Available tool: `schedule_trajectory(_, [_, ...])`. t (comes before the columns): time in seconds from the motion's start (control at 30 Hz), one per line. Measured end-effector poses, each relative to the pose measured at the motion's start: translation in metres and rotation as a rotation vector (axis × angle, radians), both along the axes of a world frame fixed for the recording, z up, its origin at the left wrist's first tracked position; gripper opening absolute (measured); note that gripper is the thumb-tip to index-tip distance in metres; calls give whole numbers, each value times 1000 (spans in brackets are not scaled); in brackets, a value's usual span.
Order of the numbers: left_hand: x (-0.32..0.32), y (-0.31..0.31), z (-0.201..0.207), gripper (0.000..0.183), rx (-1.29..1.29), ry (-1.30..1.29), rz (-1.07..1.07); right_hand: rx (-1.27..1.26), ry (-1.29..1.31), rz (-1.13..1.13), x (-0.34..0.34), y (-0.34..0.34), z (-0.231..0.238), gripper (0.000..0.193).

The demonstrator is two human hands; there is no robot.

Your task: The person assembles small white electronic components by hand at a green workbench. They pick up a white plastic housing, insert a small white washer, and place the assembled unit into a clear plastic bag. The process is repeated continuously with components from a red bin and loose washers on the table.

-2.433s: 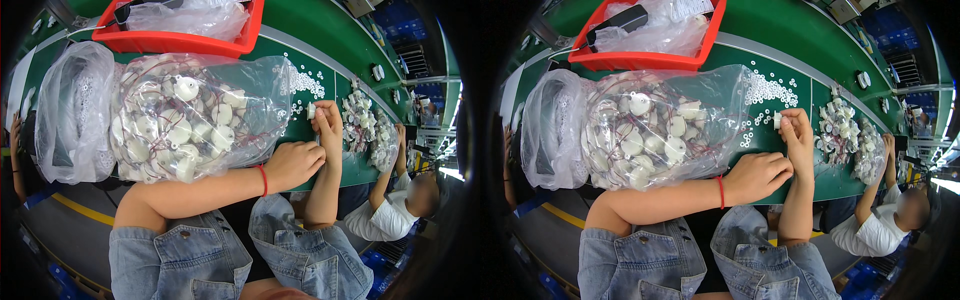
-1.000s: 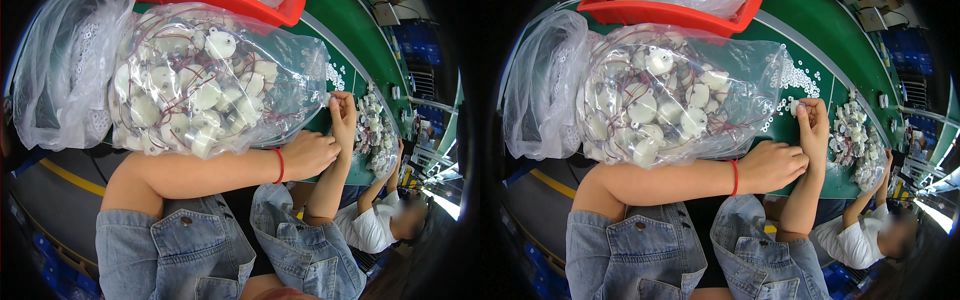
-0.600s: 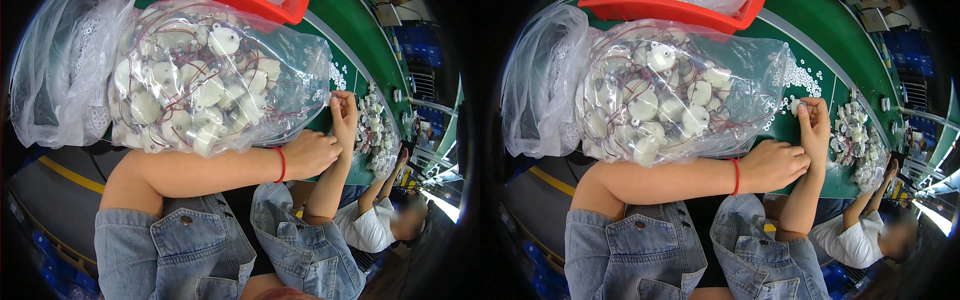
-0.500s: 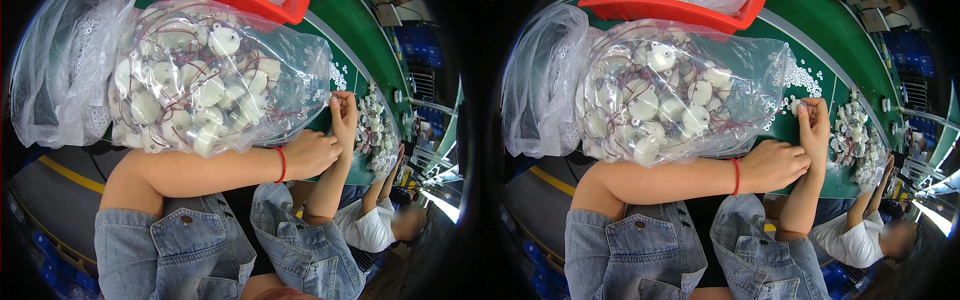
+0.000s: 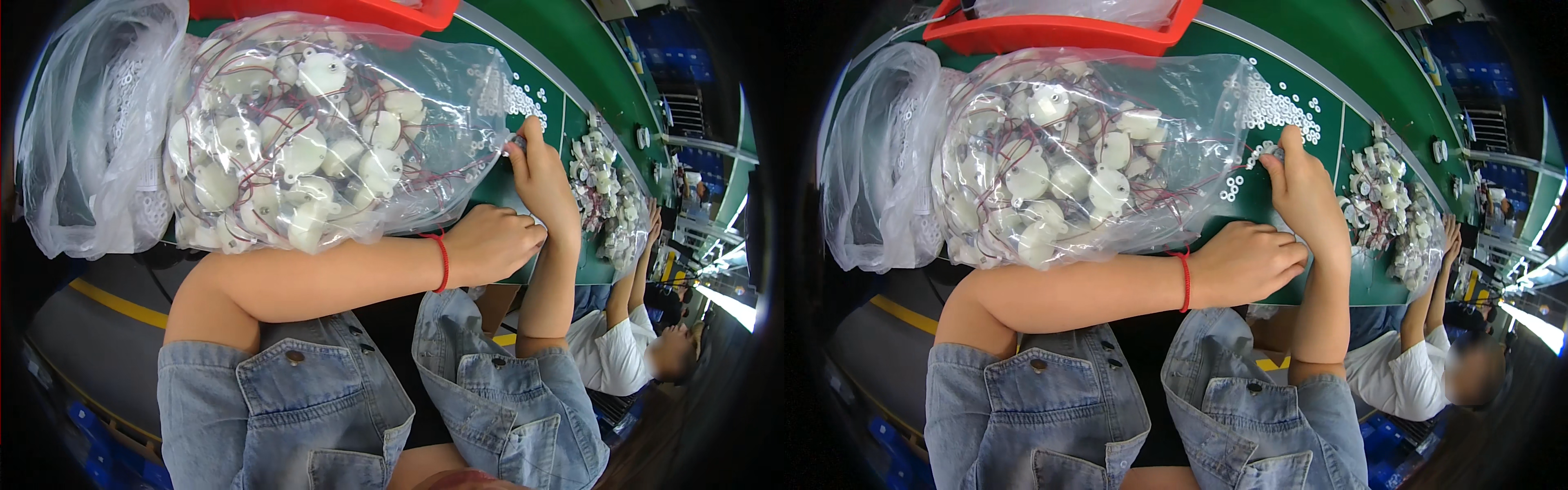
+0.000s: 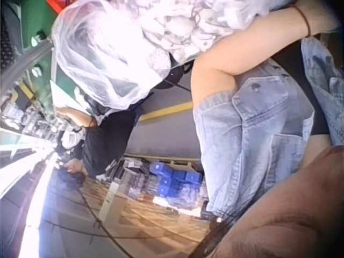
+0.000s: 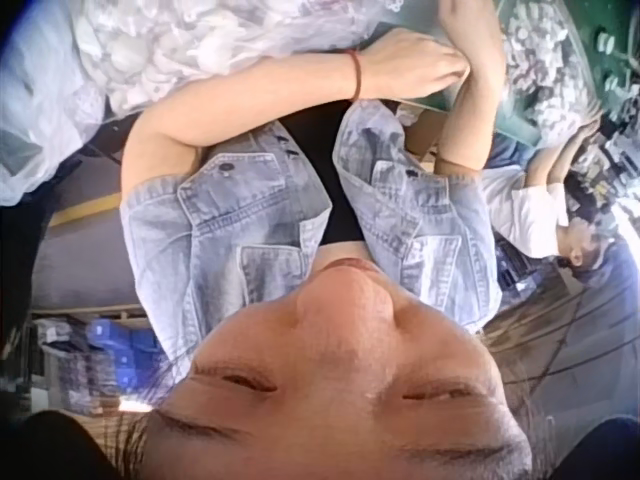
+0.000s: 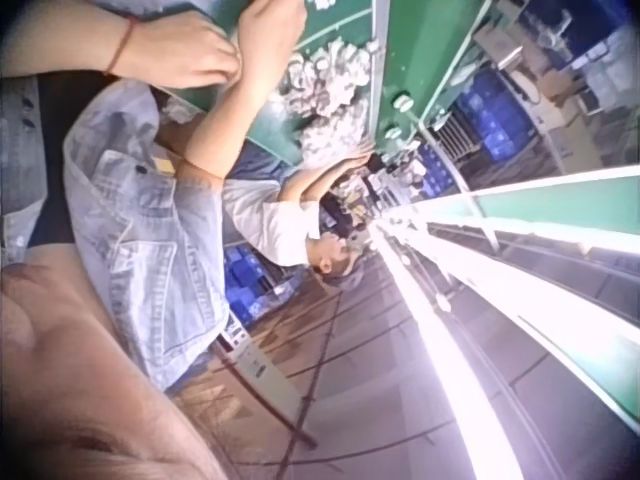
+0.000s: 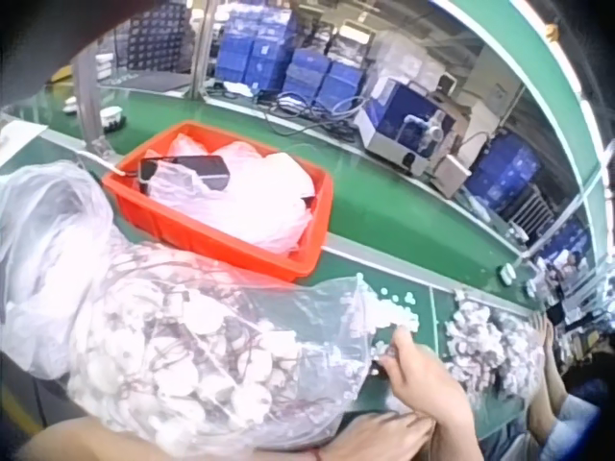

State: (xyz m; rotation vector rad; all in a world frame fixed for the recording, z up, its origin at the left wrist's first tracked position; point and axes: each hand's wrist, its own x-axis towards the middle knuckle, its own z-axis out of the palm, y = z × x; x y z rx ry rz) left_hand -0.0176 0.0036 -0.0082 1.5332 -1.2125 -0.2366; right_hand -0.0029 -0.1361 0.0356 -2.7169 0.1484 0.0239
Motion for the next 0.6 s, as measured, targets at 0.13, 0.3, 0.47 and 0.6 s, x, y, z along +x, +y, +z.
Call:
schedule_trajectory(0.13, [-2, 1, 2, 13, 9, 38, -52, 23, 35, 11, 4, -4, 1, 22])
schedule_trajectory(0.3, [-2, 3, 9, 15, 12, 93, -158, 84, -1, 53, 6, -14, -2, 22])
schedule_trajectory(0.47, [3, 2, 9, 13, 70, 65, -214, 477, -81, -132, -5, -42, -22, 17])
schedule_trajectory(0.6, [9, 0, 14, 11, 61, 109, -191, 1122, -64, -347, -32, -40, 2, 17])
